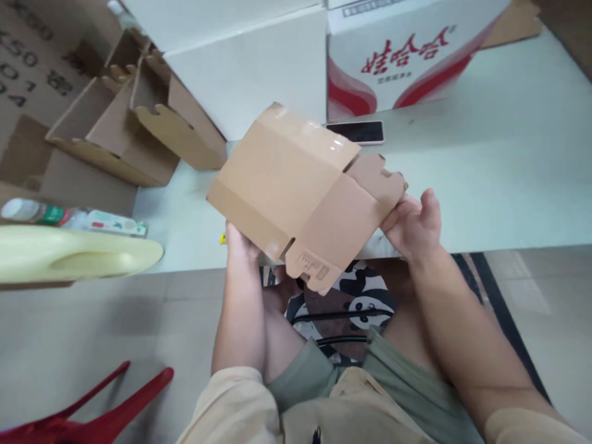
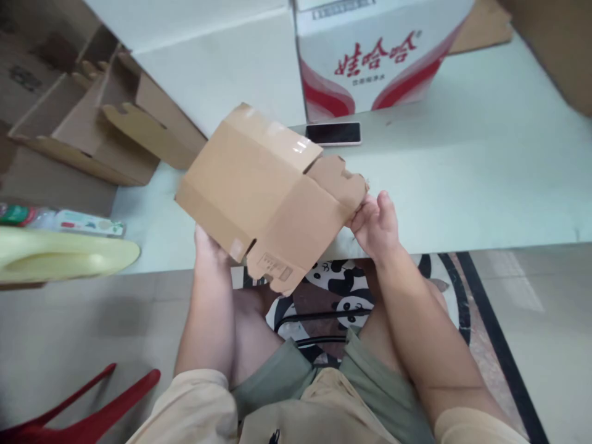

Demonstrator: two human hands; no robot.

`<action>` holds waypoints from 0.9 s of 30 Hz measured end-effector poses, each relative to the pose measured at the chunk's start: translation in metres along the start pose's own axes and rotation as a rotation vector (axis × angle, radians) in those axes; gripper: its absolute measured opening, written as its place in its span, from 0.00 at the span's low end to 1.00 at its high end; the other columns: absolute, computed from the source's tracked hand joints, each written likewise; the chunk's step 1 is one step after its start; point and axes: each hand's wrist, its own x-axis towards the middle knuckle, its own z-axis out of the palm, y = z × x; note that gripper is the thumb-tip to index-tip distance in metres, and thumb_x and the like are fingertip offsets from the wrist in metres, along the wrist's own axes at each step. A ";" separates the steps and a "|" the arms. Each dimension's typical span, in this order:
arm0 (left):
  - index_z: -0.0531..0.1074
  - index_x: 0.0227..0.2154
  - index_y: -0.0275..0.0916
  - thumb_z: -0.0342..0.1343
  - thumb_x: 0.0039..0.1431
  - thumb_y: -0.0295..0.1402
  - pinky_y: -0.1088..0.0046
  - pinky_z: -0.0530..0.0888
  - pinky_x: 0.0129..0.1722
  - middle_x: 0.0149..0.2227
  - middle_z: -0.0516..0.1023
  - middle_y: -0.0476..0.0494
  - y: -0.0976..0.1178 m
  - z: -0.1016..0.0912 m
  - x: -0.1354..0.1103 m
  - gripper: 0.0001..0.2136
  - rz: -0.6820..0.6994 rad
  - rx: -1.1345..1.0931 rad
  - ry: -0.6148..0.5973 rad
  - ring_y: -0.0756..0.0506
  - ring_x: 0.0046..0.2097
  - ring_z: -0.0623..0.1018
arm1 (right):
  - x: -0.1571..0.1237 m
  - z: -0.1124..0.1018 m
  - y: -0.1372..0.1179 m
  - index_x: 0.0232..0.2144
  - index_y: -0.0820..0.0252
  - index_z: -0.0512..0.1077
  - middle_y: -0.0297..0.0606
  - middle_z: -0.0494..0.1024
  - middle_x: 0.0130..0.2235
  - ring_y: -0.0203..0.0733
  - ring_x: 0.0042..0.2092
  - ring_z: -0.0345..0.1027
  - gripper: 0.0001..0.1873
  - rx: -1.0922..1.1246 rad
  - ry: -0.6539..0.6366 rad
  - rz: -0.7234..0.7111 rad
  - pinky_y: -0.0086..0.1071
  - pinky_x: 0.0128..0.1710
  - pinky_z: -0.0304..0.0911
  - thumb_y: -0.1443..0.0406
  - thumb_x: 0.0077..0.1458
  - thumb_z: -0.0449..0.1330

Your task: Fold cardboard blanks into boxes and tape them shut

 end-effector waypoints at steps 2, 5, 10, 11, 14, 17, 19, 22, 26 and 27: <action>0.76 0.36 0.39 0.56 0.60 0.42 0.68 0.78 0.40 0.34 0.82 0.44 0.004 -0.001 0.001 0.12 0.030 -0.116 0.055 0.45 0.36 0.80 | -0.001 0.006 0.010 0.38 0.53 0.75 0.37 0.82 0.39 0.50 0.48 0.77 0.33 -0.061 0.036 -0.009 0.41 0.44 0.75 0.36 0.41 0.66; 0.76 0.40 0.40 0.54 0.60 0.54 0.65 0.78 0.47 0.41 0.82 0.42 0.009 -0.002 -0.004 0.21 0.129 -0.243 -0.029 0.41 0.47 0.81 | 0.000 0.016 0.024 0.41 0.53 0.75 0.35 0.83 0.45 0.46 0.50 0.76 0.31 -0.116 0.156 -0.036 0.38 0.49 0.74 0.47 0.35 0.75; 0.75 0.42 0.40 0.66 0.51 0.50 0.62 0.78 0.52 0.42 0.82 0.40 0.008 -0.013 -0.006 0.22 0.174 -0.212 0.021 0.39 0.50 0.81 | -0.003 0.028 0.033 0.44 0.53 0.75 0.35 0.82 0.49 0.44 0.50 0.76 0.32 -0.092 0.253 -0.078 0.37 0.50 0.74 0.52 0.35 0.75; 0.75 0.41 0.39 0.68 0.49 0.45 0.63 0.78 0.51 0.41 0.82 0.41 0.007 -0.015 -0.004 0.19 0.159 -0.210 0.033 0.40 0.47 0.82 | -0.005 0.030 0.033 0.44 0.53 0.74 0.35 0.82 0.48 0.43 0.48 0.76 0.32 -0.092 0.254 -0.083 0.36 0.47 0.75 0.52 0.35 0.74; 0.76 0.40 0.39 0.67 0.51 0.41 0.65 0.80 0.47 0.40 0.82 0.42 0.002 -0.018 0.005 0.15 0.118 -0.253 0.019 0.43 0.41 0.82 | -0.015 0.039 0.031 0.40 0.54 0.72 0.33 0.80 0.35 0.39 0.33 0.74 0.28 -0.152 0.225 -0.078 0.31 0.28 0.72 0.51 0.37 0.73; 0.75 0.39 0.39 0.63 0.56 0.42 0.67 0.79 0.46 0.38 0.82 0.42 0.001 -0.012 0.010 0.14 0.069 -0.277 0.016 0.44 0.41 0.83 | -0.022 0.049 0.024 0.33 0.55 0.69 0.27 0.69 0.21 0.31 0.19 0.56 0.23 -0.216 0.216 -0.051 0.27 0.12 0.50 0.51 0.40 0.72; 0.76 0.40 0.39 0.57 0.61 0.46 0.68 0.79 0.45 0.38 0.82 0.41 0.002 -0.006 0.009 0.15 0.059 -0.300 -0.011 0.44 0.42 0.83 | -0.025 0.050 0.015 0.32 0.55 0.68 0.26 0.66 0.20 0.28 0.17 0.50 0.23 -0.204 0.222 -0.023 0.25 0.10 0.42 0.50 0.40 0.72; 0.75 0.38 0.39 0.46 0.65 0.50 0.74 0.77 0.36 0.38 0.82 0.40 0.007 0.001 0.004 0.21 0.056 -0.283 -0.033 0.46 0.38 0.83 | -0.035 0.032 -0.005 0.30 0.56 0.67 0.24 0.64 0.19 0.25 0.16 0.44 0.26 -0.132 0.265 0.033 0.24 0.10 0.37 0.50 0.36 0.73; 0.74 0.32 0.39 0.41 0.66 0.48 0.79 0.70 0.23 0.35 0.83 0.41 0.016 0.006 -0.002 0.22 -0.009 -0.201 0.030 0.50 0.27 0.80 | -0.068 -0.024 -0.036 0.27 0.55 0.66 0.20 0.59 0.15 0.23 0.14 0.39 0.27 -0.137 0.321 0.022 0.23 0.09 0.41 0.48 0.37 0.74; 0.74 0.31 0.39 0.41 0.66 0.47 0.80 0.70 0.23 0.34 0.83 0.41 0.017 0.007 -0.003 0.21 -0.009 -0.204 0.034 0.51 0.26 0.79 | -0.079 -0.040 -0.043 0.26 0.54 0.65 0.20 0.58 0.15 0.23 0.13 0.40 0.27 -0.176 0.345 0.003 0.23 0.09 0.42 0.47 0.37 0.74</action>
